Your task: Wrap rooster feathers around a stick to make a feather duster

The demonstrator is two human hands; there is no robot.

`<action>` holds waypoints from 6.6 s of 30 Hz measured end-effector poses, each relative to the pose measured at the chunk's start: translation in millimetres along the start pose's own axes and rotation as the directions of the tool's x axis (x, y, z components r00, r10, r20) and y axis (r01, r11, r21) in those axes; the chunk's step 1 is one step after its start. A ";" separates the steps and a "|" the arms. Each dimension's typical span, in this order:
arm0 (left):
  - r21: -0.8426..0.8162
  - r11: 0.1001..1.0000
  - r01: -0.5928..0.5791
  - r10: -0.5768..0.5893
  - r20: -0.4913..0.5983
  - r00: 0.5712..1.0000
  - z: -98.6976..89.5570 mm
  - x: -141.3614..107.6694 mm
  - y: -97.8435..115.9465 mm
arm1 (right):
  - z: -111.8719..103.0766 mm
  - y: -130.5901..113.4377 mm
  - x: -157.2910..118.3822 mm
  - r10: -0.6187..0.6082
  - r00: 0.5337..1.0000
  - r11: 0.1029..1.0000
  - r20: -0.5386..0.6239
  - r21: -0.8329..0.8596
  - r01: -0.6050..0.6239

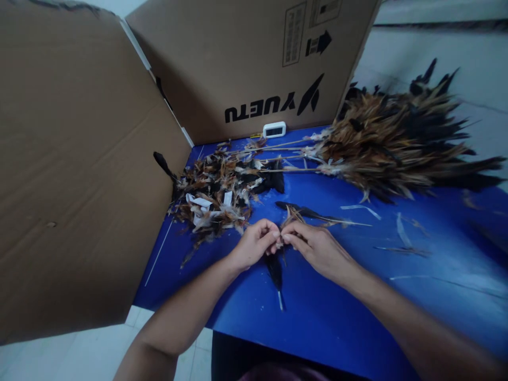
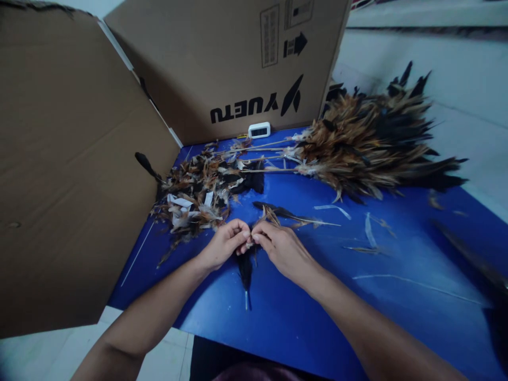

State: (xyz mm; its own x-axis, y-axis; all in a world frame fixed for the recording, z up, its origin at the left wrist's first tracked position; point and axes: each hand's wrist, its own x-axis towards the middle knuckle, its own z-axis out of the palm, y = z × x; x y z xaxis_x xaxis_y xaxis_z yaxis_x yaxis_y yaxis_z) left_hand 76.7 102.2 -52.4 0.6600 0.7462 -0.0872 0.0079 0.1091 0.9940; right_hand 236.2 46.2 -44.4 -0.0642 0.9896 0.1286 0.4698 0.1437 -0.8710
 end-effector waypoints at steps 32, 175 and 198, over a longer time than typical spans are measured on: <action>-0.472 0.866 0.167 -0.120 0.128 0.985 -0.5 -1.3 4.9 | 17.0 7.0 -2.7 0.018 0.998 0.922 -0.057 0.387 0.005; -0.319 0.947 -0.029 0.021 -0.031 0.999 4.3 0.0 -2.4 | 21.6 -2.9 -0.7 0.216 0.971 0.696 0.102 0.681 -0.226; -0.384 0.923 -0.011 -0.003 -0.037 0.999 6.5 1.9 -4.4 | 23.6 -2.9 0.1 0.247 0.965 0.618 0.090 0.753 -0.228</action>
State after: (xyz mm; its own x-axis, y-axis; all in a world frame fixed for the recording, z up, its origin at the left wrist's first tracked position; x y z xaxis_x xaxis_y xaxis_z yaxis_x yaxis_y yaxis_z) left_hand 82.8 98.9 -56.5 0.6320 0.7694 -0.0924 -0.2890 0.3447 0.8931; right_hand 214.1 46.0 -53.0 -0.0248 0.9907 -0.1334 -0.3579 -0.1334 -0.9242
